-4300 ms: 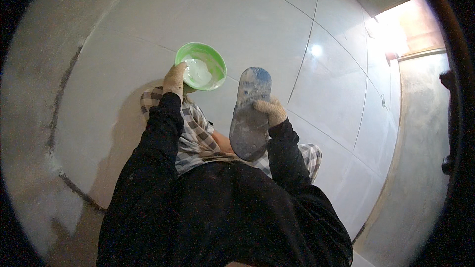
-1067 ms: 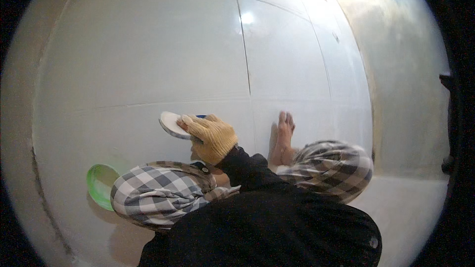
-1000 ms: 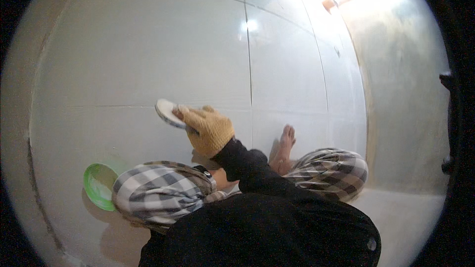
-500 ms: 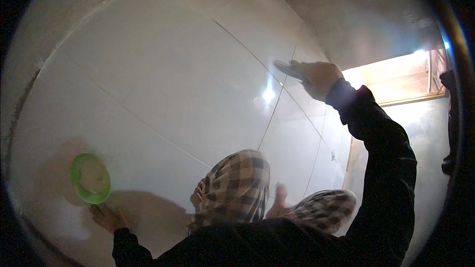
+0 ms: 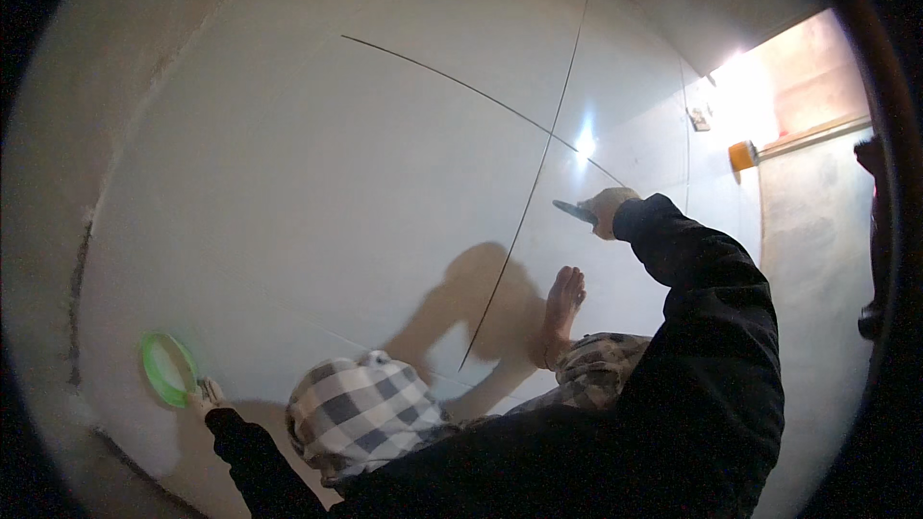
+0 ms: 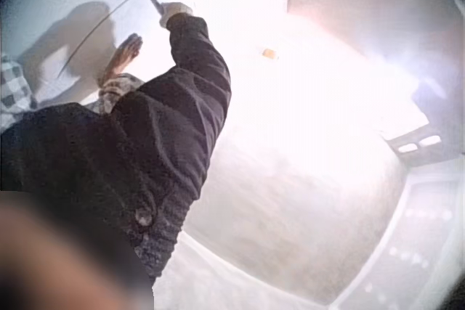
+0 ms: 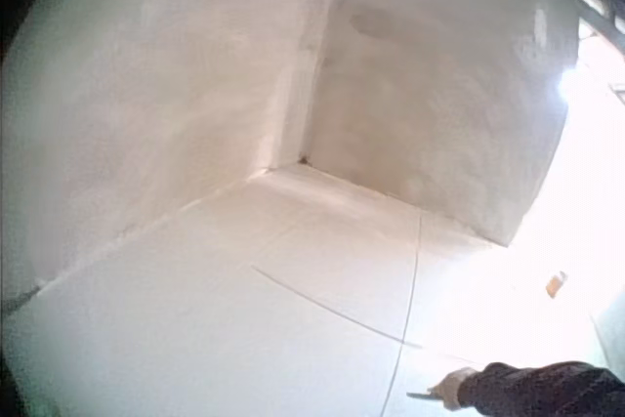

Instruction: The person kneels on a tiled floor and uses a small trowel to apply a white paste from a green bowl into the grout lines between tiles. They repeatedly scoop the paste and spread it along the seams, working methodically across the visible floor area.

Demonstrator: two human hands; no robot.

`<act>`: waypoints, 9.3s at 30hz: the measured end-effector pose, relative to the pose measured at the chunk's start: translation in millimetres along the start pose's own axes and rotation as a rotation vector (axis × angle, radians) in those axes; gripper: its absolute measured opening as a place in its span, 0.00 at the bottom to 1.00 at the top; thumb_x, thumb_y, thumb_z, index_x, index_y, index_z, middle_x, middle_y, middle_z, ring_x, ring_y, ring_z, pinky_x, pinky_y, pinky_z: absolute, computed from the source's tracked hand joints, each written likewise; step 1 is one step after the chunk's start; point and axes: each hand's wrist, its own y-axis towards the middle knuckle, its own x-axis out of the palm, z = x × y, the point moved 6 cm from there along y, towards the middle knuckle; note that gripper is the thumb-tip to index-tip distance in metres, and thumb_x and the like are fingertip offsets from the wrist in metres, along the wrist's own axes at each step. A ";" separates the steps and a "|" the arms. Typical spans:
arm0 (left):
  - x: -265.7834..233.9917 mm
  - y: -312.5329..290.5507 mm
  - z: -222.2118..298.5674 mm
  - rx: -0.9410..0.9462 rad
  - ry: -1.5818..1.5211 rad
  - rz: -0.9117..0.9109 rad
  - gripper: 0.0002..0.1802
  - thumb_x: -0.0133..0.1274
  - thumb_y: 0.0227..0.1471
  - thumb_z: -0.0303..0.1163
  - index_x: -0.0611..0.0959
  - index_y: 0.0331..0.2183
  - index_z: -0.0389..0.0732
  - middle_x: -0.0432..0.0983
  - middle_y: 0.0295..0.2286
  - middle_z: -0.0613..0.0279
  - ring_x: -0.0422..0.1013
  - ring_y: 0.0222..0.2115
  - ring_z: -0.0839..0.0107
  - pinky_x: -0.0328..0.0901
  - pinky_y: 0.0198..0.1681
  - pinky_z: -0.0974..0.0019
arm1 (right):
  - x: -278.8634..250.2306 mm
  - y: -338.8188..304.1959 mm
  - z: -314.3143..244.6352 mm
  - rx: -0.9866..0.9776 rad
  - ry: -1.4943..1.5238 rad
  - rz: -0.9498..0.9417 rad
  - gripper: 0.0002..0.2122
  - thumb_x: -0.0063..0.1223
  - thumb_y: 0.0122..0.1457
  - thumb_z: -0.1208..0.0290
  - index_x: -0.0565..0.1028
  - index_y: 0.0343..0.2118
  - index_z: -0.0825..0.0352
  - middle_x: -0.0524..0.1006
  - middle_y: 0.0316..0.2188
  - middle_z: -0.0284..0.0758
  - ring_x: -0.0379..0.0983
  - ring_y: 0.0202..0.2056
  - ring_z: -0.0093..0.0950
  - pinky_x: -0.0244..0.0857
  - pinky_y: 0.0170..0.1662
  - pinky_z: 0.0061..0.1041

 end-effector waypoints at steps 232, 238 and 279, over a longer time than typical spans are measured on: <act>498.0 -222.0 -243.2 0.448 0.985 -1.106 0.11 0.51 0.53 0.35 0.81 0.37 0.41 0.77 0.33 0.59 0.73 0.30 0.68 0.68 0.34 0.66 | -399.8 146.2 -233.8 -0.875 0.030 0.381 0.23 0.56 0.50 0.60 0.72 0.49 0.59 0.79 0.37 0.41 0.77 0.39 0.38 0.68 0.46 0.32; 468.5 -186.0 -266.1 -0.232 0.494 -0.938 0.13 0.52 0.52 0.34 0.81 0.34 0.32 0.76 0.29 0.59 0.71 0.29 0.69 0.67 0.33 0.67 | -385.1 142.9 -169.6 -0.848 0.633 0.039 0.21 0.61 0.48 0.65 0.74 0.45 0.67 0.80 0.36 0.38 0.77 0.37 0.29 0.69 0.44 0.28; 457.3 -261.6 -269.8 -0.110 0.442 -1.193 0.21 0.54 0.53 0.34 0.76 0.48 0.37 0.73 0.46 0.55 0.68 0.47 0.65 0.62 0.52 0.63 | -351.8 141.8 -282.0 -0.560 -0.326 0.447 0.14 0.48 0.53 0.73 0.73 0.44 0.60 0.79 0.26 0.41 0.79 0.31 0.39 0.74 0.33 0.38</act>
